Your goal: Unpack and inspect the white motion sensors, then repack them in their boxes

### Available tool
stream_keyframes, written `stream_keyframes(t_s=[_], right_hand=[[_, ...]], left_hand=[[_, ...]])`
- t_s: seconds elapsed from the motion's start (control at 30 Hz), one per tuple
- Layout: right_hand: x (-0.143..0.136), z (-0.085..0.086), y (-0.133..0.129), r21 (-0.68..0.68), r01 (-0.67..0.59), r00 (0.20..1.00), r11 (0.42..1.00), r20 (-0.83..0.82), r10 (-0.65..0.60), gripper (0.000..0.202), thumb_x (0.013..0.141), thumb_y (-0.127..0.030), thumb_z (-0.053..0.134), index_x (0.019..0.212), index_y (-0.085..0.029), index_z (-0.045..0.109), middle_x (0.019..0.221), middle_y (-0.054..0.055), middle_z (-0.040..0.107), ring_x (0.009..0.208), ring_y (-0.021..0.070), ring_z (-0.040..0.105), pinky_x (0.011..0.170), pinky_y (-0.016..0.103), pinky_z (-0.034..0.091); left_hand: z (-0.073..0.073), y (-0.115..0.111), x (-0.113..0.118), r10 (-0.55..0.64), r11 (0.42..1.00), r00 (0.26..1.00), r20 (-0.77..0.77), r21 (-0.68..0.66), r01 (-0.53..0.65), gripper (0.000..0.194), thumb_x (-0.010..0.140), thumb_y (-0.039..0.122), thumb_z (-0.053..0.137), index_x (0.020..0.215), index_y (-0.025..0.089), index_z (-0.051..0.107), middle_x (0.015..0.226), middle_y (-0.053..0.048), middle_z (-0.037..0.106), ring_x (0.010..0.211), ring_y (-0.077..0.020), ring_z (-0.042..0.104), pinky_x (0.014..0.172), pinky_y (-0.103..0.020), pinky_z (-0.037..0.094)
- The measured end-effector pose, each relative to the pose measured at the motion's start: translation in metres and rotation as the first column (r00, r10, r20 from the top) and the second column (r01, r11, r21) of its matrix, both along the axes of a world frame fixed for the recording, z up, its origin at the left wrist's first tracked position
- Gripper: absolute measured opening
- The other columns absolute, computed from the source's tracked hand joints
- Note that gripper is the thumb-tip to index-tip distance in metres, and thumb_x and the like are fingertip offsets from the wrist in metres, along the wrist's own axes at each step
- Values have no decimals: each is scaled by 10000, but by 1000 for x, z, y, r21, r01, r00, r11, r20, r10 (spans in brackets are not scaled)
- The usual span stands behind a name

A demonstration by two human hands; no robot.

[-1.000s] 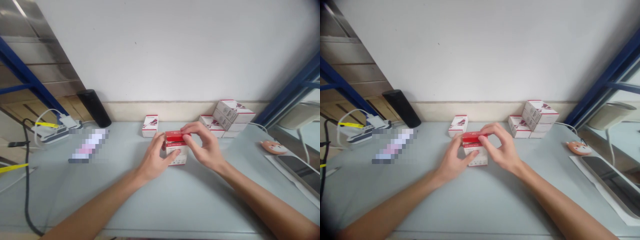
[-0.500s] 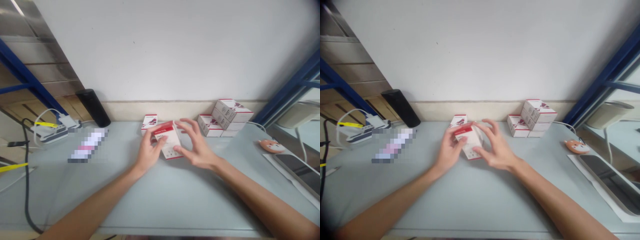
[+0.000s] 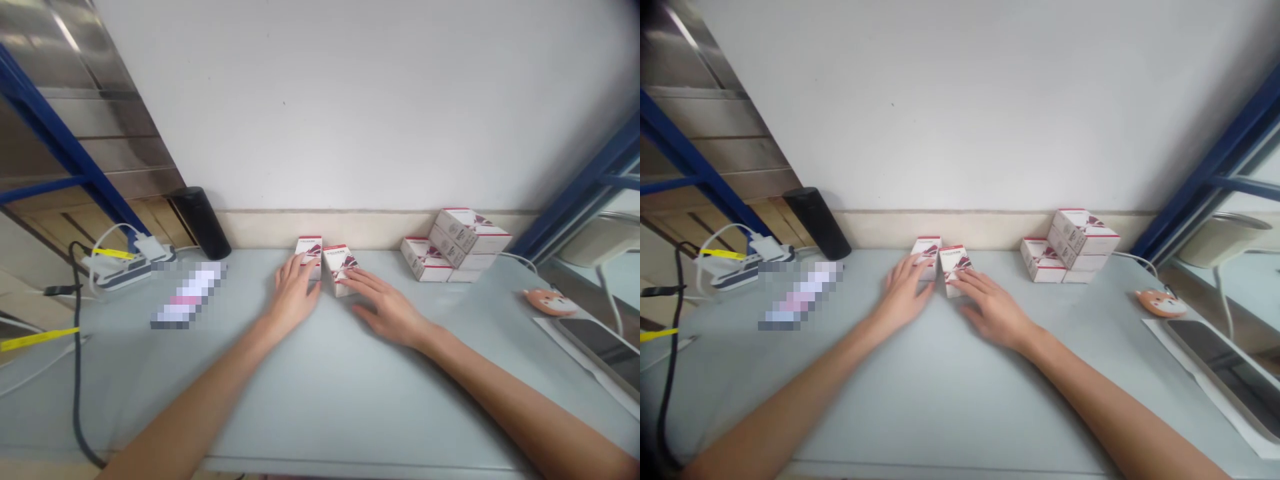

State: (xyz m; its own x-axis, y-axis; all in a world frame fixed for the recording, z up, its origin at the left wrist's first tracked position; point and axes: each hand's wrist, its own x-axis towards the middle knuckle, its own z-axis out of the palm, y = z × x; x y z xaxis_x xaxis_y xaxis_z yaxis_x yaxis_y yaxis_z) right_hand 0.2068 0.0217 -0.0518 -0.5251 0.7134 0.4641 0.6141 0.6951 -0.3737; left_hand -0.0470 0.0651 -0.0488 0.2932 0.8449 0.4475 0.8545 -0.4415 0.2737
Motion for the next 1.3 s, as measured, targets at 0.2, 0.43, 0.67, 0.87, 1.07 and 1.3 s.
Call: stream_keyframes(t_s=[0.2,0.43,0.67,0.87,1.07,1.3], right_hand=[[-32,-17,27,-51,53,998,997,-35,-55,669,995,-192,538,1648,-266,418,1724,75,372,1623,286,293,1284,550,382],[-31,-8,42,-73,-9,999,997,-34,6,763,905,-95,518,1633,-306,427,1756,42,308,1586,256,385,1261,490,424],[74,9,43,180,520,816,835,184,-548,481,982,-241,511,1448,-184,616,1566,172,558,1492,372,482,1213,582,424],[91,-6,33,55,753,643,655,150,-752,478,982,-343,513,1420,-180,614,1492,176,618,1312,376,627,1069,526,531],[68,4,25,19,644,762,765,75,-644,504,952,-486,596,1386,-240,663,1477,138,629,1275,357,648,1034,501,556],[59,25,17,-483,488,735,727,-221,-641,538,888,-626,692,1282,-262,735,1171,88,777,1003,299,733,884,431,599]], left_hand=[[-7,2,-1,-46,999,999,-28,7,47,523,989,248,568,1508,249,506,1613,-152,446,1532,-367,370,1204,-591,406],[-5,12,-15,-103,994,993,-60,21,105,488,1045,258,498,1532,283,505,1525,-137,486,1486,-347,400,1147,-548,491],[0,19,-12,-13,999,999,-47,37,14,399,1042,256,538,1419,341,639,1393,-107,560,1308,-322,509,1025,-471,550],[-2,22,-8,0,998,999,-54,58,4,394,1007,246,609,1390,329,656,1360,-111,576,1264,-313,541,1041,-487,523],[-2,4,4,-98,968,995,14,233,92,343,993,135,557,1258,270,727,1365,-131,573,1356,-334,485,1142,-553,431],[4,-41,31,-370,898,887,276,-140,418,246,1043,250,521,1236,273,672,1239,-69,687,1158,-231,671,1034,-406,557]])
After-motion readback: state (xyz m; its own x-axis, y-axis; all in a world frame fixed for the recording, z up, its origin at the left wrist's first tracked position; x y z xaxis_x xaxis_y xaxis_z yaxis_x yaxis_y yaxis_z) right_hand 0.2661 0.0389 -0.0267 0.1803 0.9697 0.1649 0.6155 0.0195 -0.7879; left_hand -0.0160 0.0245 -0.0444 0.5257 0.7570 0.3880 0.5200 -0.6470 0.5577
